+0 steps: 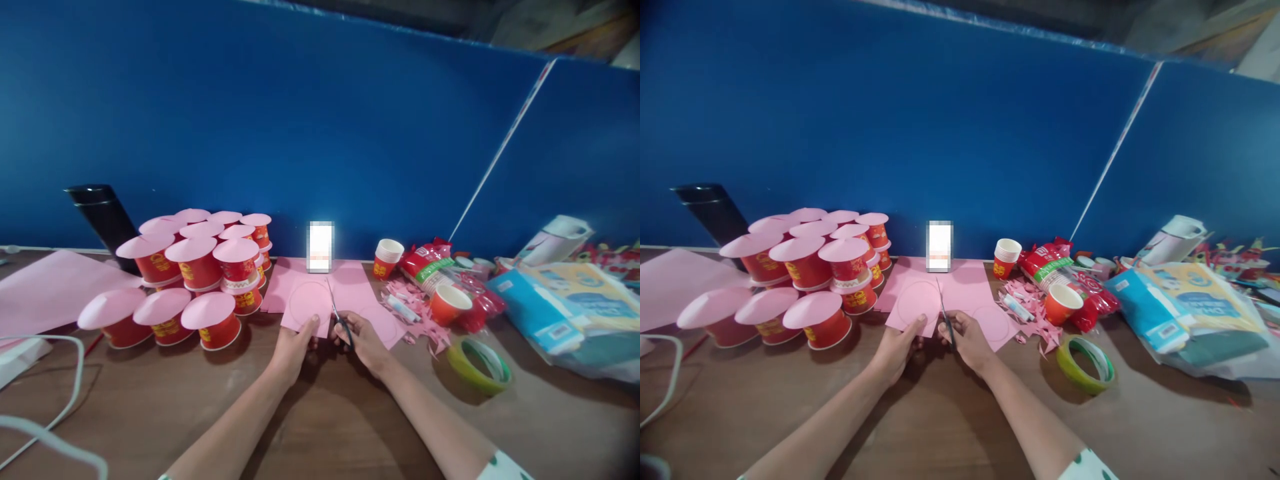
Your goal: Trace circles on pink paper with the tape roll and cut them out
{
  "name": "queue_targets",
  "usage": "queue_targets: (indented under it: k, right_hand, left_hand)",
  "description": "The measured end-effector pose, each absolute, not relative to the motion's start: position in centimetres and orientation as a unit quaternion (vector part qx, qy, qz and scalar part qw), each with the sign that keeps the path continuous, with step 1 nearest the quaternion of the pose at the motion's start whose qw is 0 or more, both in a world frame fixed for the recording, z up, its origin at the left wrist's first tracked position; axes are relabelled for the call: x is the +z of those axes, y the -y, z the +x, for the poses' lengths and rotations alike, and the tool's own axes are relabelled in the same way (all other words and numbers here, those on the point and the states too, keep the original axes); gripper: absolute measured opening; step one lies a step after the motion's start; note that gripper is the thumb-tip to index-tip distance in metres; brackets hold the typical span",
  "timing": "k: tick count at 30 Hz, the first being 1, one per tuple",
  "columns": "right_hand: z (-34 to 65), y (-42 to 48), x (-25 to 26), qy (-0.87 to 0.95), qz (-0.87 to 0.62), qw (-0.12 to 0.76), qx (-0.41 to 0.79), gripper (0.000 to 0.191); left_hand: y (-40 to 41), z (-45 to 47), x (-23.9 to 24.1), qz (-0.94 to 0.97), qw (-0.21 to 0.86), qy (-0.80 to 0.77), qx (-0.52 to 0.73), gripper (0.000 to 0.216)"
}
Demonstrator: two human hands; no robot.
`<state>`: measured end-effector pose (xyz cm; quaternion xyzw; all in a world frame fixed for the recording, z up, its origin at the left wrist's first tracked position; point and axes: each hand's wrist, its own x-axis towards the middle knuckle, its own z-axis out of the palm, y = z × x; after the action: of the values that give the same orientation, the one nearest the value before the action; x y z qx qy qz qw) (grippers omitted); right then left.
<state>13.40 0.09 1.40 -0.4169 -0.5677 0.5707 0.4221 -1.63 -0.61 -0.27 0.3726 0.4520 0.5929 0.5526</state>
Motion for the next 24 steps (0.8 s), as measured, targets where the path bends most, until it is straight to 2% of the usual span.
queue_targets:
  k: [24]
  right_hand:
    - [13.36,-0.11,1.28,0.572,-0.419,0.424,0.563,0.043]
  left_hand:
    - [0.66,-1.68,-0.29,0.357,0.560,-0.443,0.602,0.032]
